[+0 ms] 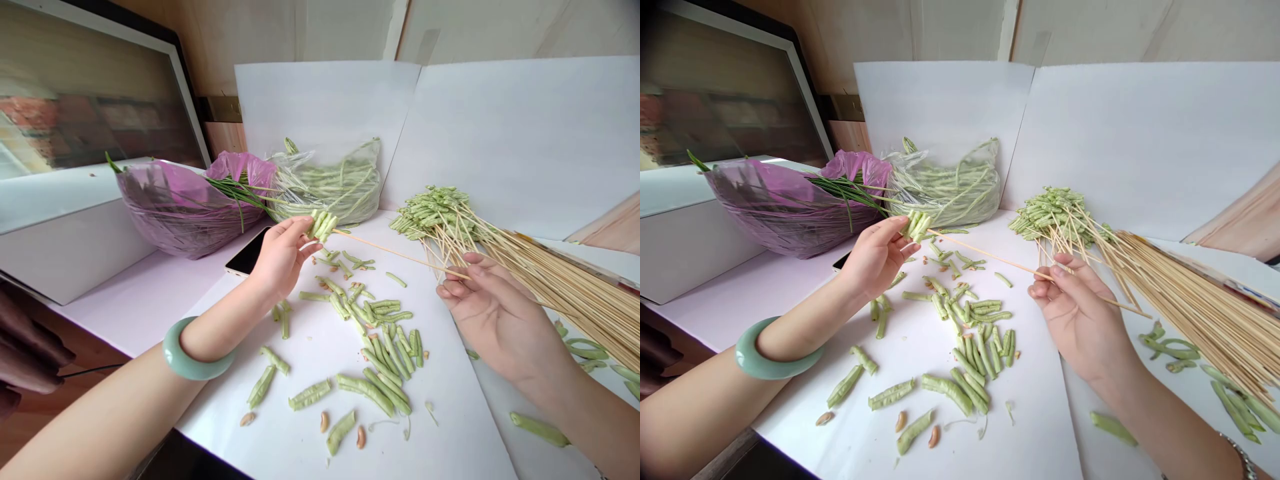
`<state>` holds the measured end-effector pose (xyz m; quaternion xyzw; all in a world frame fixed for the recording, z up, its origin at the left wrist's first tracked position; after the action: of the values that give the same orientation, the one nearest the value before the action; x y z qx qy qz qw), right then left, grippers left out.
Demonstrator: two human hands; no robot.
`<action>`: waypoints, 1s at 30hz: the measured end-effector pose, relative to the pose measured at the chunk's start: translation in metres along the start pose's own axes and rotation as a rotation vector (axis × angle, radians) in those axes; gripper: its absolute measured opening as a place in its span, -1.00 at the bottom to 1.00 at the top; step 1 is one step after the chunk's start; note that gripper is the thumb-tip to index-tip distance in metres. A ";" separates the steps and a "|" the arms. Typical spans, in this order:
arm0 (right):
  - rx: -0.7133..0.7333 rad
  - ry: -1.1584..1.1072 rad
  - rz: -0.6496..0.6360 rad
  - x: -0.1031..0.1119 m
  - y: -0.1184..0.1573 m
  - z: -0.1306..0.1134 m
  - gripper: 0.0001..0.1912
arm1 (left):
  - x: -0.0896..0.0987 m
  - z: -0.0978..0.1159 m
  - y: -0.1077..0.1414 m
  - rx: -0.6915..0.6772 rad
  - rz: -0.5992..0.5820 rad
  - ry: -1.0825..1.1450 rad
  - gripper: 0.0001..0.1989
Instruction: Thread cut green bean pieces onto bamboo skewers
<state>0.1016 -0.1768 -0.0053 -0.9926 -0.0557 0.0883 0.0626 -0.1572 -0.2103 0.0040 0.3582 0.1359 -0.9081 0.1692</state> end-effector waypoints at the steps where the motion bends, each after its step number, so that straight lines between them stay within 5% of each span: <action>1: -0.005 -0.003 0.011 0.001 -0.001 0.002 -0.72 | 0.000 0.000 -0.001 -0.021 0.026 0.016 -0.91; 13: 0.027 0.195 -0.126 0.010 -0.013 0.012 -0.78 | 0.000 0.012 -0.007 -0.340 0.226 0.153 -0.73; 22: 0.010 0.652 -0.537 0.008 0.002 0.024 -0.65 | 0.002 0.006 -0.008 -0.223 0.188 0.158 -0.79; 30: 0.078 0.856 -0.523 0.012 0.004 0.034 -0.54 | 0.007 -0.004 -0.009 -0.176 0.156 0.135 -0.84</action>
<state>0.1073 -0.1754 -0.0407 -0.8895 -0.2687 -0.3432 0.1371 -0.1636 -0.2024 -0.0025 0.4119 0.1981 -0.8505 0.2604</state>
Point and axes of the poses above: each hand's wrist, its own y-axis away from the middle knuckle, its own x-axis out of the back of the hand, z = x × y, the point moved 1 cm from there along -y, towards the middle knuckle, and after that the axes turned 12 degrees about y, right-handed, at the moved point
